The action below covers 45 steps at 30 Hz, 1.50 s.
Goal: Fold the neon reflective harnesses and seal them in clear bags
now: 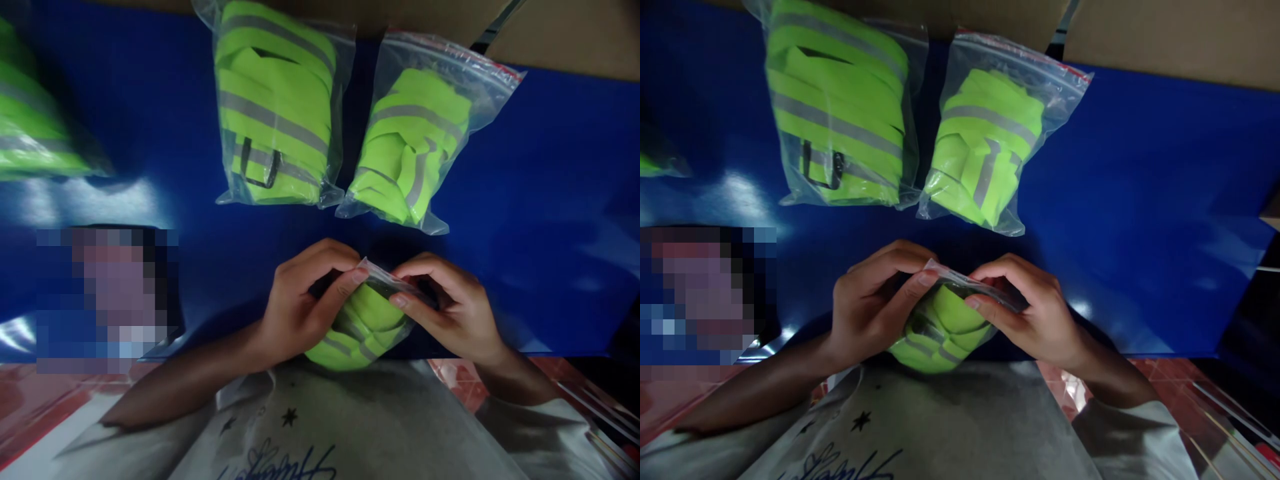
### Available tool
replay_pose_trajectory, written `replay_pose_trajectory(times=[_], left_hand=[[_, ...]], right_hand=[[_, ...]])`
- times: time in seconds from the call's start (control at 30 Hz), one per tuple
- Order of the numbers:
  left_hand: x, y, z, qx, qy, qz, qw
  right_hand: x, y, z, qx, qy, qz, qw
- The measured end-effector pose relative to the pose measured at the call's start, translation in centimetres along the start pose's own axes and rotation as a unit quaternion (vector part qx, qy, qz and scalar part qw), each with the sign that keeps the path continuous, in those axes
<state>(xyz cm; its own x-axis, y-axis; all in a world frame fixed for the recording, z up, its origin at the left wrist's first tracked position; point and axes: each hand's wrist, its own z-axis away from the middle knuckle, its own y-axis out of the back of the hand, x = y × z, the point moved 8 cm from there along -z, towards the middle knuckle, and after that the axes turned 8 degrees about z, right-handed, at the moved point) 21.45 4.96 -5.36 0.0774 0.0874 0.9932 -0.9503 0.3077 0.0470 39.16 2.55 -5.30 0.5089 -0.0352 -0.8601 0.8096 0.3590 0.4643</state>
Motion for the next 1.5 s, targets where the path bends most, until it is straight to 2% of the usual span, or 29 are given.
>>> replay_pose_trajectory(times=[0.13, 0.3, 0.53, 0.83, 0.93, 1.1, 1.33, 1.4, 1.5], left_hand=[[0.4, -0.3, 0.1, -0.021, -0.036, 0.006, 0.999], [0.3, -0.9, -0.1, -0.042, -0.027, 0.045, 0.998], [0.2, -0.5, 0.0, -0.023, -0.026, 0.031, 0.999], [0.5, -1.7, -0.3, -0.078, -0.056, 0.028, 0.995], [0.7, -1.4, -0.2, -0.078, -0.061, 0.035, 0.994], [0.9, -0.1, -0.6, -0.051, -0.059, 0.046, 0.996], [0.9, 0.2, -1.3, -0.065, -0.034, 0.04, 0.996], [1.0, 0.4, -1.2, -0.063, -0.03, 0.042, 0.997], [1.2, 0.9, -1.0, -0.03, -0.028, 0.057, 0.998]], right_hand=[[-0.3, -0.2, -0.1, 0.008, -0.002, -0.002, 1.0], [-0.8, -0.1, 0.0, 0.025, 0.014, -0.007, 1.0], [-1.1, -0.5, 0.1, 0.002, 0.05, 0.002, 0.999], [-1.7, -0.5, 0.3, 0.022, 0.069, 0.032, 0.997], [-1.6, -0.6, 0.4, 0.0, 0.081, 0.022, 0.996], [-0.5, 0.4, 0.5, -0.032, 0.042, 0.028, 0.998], [0.0, 1.1, 0.5, 0.013, 0.038, 0.021, 0.999], [0.7, 1.1, 0.2, -0.003, 0.019, 0.016, 1.0], [1.1, 1.6, 0.3, -0.026, 0.014, 0.027, 0.999]])
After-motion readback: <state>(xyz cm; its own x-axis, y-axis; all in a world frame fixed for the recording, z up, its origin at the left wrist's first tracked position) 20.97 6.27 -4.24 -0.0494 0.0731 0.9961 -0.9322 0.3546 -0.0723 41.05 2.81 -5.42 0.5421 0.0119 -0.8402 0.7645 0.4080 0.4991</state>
